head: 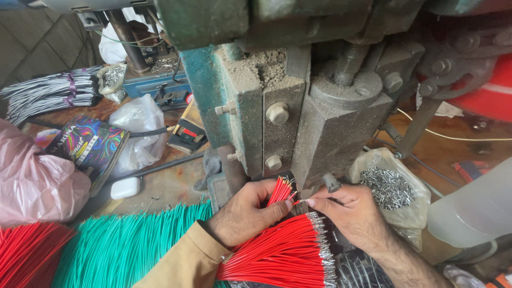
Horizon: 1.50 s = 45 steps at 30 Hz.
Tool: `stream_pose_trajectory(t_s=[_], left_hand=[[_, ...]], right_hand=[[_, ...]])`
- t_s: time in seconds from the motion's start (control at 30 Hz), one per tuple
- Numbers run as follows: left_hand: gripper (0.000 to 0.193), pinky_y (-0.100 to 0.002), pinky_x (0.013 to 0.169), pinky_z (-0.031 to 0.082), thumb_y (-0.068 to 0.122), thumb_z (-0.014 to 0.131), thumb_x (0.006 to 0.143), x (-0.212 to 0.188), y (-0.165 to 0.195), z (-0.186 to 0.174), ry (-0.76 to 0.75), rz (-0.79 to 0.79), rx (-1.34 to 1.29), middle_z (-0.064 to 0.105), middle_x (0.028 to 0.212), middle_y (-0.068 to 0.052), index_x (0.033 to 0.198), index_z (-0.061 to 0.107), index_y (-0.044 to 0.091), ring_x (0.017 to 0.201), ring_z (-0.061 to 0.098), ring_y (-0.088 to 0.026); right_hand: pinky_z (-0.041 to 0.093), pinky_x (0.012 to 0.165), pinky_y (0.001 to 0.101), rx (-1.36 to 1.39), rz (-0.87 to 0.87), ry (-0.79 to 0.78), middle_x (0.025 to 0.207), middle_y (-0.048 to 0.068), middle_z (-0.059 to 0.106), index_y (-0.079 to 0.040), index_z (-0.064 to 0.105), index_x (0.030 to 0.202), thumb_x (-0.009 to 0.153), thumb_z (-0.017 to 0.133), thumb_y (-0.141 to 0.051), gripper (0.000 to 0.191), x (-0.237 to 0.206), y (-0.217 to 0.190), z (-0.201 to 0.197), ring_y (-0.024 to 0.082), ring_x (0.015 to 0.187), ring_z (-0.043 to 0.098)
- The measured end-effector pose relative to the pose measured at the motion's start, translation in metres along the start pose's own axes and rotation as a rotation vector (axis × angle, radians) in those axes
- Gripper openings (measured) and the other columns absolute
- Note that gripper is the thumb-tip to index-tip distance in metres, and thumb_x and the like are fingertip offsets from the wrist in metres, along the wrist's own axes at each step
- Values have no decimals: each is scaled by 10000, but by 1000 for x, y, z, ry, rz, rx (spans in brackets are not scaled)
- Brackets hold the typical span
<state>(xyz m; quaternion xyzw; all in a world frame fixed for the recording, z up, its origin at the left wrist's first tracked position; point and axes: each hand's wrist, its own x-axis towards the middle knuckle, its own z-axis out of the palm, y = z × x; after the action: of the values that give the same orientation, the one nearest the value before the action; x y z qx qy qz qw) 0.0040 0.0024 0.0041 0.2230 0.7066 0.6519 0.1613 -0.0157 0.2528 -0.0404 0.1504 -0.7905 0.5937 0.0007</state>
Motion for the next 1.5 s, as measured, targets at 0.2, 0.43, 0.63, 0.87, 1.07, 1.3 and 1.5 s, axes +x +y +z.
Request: stream_pose_trajectory(t_s=[0.2, 0.43, 0.63, 0.87, 1.07, 1.3, 1.5], left_hand=[[163, -264, 755, 511, 146, 634, 1016, 0, 1, 1, -12, 39, 36, 630, 873, 35, 1070, 688, 2, 829, 531, -49], [154, -252, 787, 527, 137, 625, 995, 0, 0, 1, -13, -6, -20, 666, 903, 43, 1080, 669, 16, 856, 571, -39], [150, -263, 755, 512, 144, 644, 997, 1, 1, 2, 0, -25, -18, 645, 879, 27, 1059, 669, 10, 828, 559, -61], [142, -247, 804, 529, 101, 705, 939, -3, 6, 3, -34, -5, 22, 648, 895, 40, 1051, 653, 30, 866, 575, -45], [158, -254, 785, 531, 149, 679, 975, -2, 4, 1, -24, -3, -8, 657, 888, 46, 1065, 672, 20, 859, 573, -42], [164, -268, 765, 532, 145, 682, 981, 0, 1, 2, 19, -16, -42, 675, 888, 28, 1052, 712, 0, 843, 585, -52], [165, -258, 824, 545, 135, 688, 970, 1, -2, 0, 12, 31, -27, 705, 928, 24, 1069, 712, 6, 886, 608, -46]], right_hand=[[601, 680, 242, -14, -14, 5, 799, 59, 826, 7, 823, 914, 844, 778, -87, 126, -2, -1, 0, 82, 741, 733], [597, 678, 245, -18, 39, 0, 796, 63, 823, 11, 824, 918, 850, 781, -78, 119, 0, -1, -2, 77, 747, 717], [593, 685, 260, 74, 54, -27, 828, 43, 803, 22, 803, 963, 865, 755, -38, 125, -4, -7, -2, 83, 765, 691], [593, 760, 297, -24, 55, -144, 993, 80, 755, 15, 802, 1015, 862, 707, -32, 186, -27, -26, -43, 145, 846, 715], [541, 846, 295, -544, -25, -296, 1010, -15, 638, -111, 837, 1060, 859, 784, -210, 230, -34, -22, -73, 144, 975, 634], [556, 848, 301, -603, -24, -208, 926, -8, 639, -84, 773, 918, 792, 789, -232, 195, -38, -22, -56, 145, 948, 645], [550, 837, 313, -644, 31, -210, 893, 15, 642, -141, 791, 1044, 834, 774, -245, 234, -40, -25, -54, 141, 936, 634]])
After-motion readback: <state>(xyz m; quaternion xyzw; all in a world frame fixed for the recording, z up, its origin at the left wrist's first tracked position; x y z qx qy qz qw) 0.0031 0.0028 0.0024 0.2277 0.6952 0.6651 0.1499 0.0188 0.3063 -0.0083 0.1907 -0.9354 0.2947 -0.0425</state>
